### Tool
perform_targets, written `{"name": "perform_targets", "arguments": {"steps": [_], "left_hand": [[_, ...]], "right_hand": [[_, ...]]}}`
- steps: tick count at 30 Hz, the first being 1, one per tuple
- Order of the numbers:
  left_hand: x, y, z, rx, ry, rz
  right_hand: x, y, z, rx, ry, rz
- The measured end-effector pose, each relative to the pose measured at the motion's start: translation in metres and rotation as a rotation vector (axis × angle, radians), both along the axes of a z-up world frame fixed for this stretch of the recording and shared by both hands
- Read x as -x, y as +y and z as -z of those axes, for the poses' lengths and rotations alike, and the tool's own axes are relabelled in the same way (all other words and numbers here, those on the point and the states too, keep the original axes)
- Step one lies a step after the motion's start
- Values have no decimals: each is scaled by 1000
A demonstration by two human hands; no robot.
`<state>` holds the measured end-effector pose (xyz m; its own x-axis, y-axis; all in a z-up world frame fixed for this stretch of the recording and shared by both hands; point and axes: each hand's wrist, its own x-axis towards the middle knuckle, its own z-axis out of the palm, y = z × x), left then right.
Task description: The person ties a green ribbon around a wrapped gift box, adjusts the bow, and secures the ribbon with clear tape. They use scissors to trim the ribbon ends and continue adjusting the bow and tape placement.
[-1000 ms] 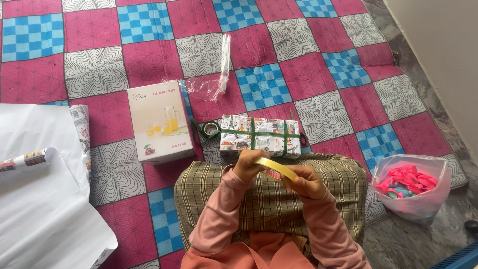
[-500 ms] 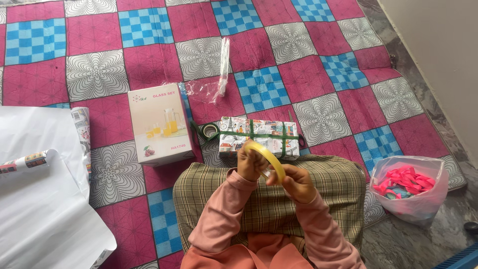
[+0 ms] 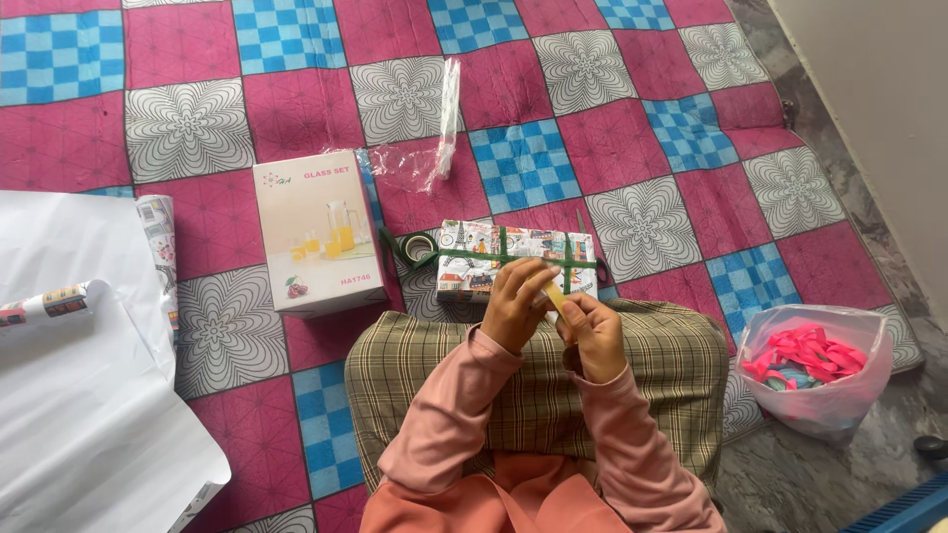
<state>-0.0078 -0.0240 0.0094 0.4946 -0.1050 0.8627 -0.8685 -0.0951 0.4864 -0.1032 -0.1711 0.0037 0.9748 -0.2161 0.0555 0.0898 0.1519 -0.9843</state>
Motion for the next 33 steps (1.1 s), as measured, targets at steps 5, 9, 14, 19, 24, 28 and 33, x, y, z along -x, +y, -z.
{"name": "perform_targets", "arguments": {"steps": [5,9,14,19,24,28,33], "left_hand": [[0,-2,29,-56,135,82],[-5,-24,65,75,311,81],[-9,-34,85,199,426,29],[-12,-40,98,301,746,122],[-25,-59,145,489,1009,321],[-22,-71,174,830,1140,699],[2,-49,117,233,703,88]], "right_hand": [[5,3,-7,-88,110,-120],[6,18,-12,-171,20,-210],[4,33,2,69,-109,-231],[10,44,17,89,-145,-172],[12,50,17,175,-164,-121],[15,50,32,249,-136,-30],[11,15,64,171,-83,81]]}}
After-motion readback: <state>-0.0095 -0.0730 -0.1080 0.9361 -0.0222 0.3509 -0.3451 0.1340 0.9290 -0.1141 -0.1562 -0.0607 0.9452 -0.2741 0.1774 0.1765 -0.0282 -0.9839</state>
